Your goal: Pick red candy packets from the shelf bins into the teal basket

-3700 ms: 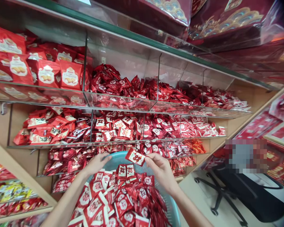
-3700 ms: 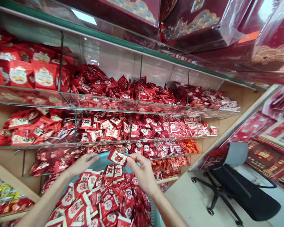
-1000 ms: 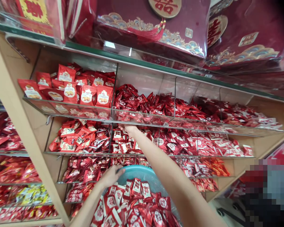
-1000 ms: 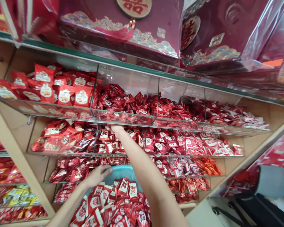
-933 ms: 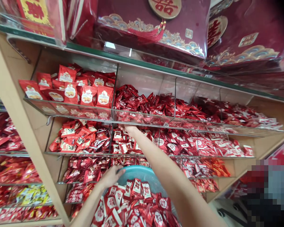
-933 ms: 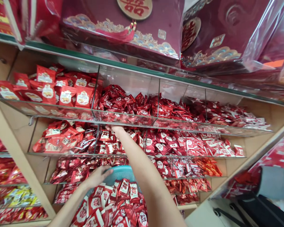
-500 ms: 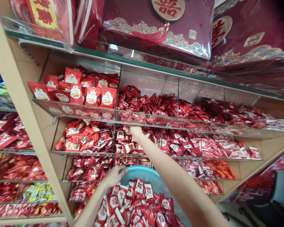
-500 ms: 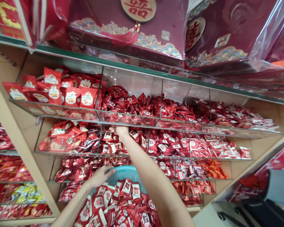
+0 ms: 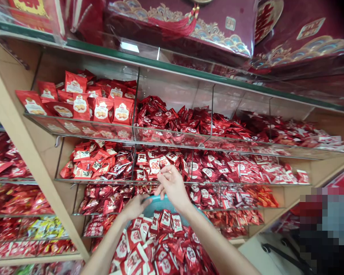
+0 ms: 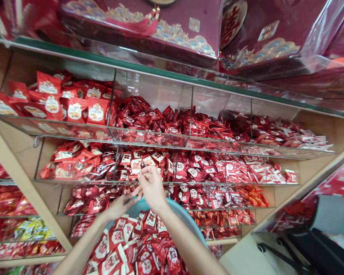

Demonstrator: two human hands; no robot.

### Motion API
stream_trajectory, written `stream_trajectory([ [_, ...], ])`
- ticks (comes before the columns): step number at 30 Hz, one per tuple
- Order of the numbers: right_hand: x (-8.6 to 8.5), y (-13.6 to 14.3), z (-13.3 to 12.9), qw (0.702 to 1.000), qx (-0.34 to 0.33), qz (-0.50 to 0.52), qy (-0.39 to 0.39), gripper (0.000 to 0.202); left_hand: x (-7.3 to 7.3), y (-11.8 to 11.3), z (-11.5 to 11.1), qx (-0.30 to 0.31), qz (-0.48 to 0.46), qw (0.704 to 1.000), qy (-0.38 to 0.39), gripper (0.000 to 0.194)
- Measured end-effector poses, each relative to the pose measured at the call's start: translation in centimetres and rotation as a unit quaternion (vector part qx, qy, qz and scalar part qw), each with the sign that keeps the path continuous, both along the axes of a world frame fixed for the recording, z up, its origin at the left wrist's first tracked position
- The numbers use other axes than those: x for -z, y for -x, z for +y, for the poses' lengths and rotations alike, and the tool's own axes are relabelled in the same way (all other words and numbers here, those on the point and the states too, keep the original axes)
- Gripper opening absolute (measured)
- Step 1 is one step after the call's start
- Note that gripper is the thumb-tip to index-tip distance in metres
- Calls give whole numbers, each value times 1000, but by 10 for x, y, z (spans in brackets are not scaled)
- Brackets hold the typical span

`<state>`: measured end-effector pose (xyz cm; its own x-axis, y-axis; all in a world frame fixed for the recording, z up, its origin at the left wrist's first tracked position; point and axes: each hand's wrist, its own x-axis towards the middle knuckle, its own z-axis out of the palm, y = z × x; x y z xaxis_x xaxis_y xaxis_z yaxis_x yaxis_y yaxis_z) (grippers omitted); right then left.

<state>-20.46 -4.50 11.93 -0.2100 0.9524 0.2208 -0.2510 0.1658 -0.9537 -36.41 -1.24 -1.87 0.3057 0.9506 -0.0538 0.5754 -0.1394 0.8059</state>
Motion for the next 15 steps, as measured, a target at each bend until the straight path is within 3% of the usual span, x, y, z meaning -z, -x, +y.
stream_trajectory([
  [5,12,-20,-13,993,32,-97,-60,24,-2,-1,0,11,5,999,-35,47],
  [9,13,-50,-33,958,60,-248,-132,20,-4,-2,1,9,5,999,-38,47],
  [15,34,-87,-64,917,61,-370,-134,25,-2,-3,2,18,4,999,-41,46],
])
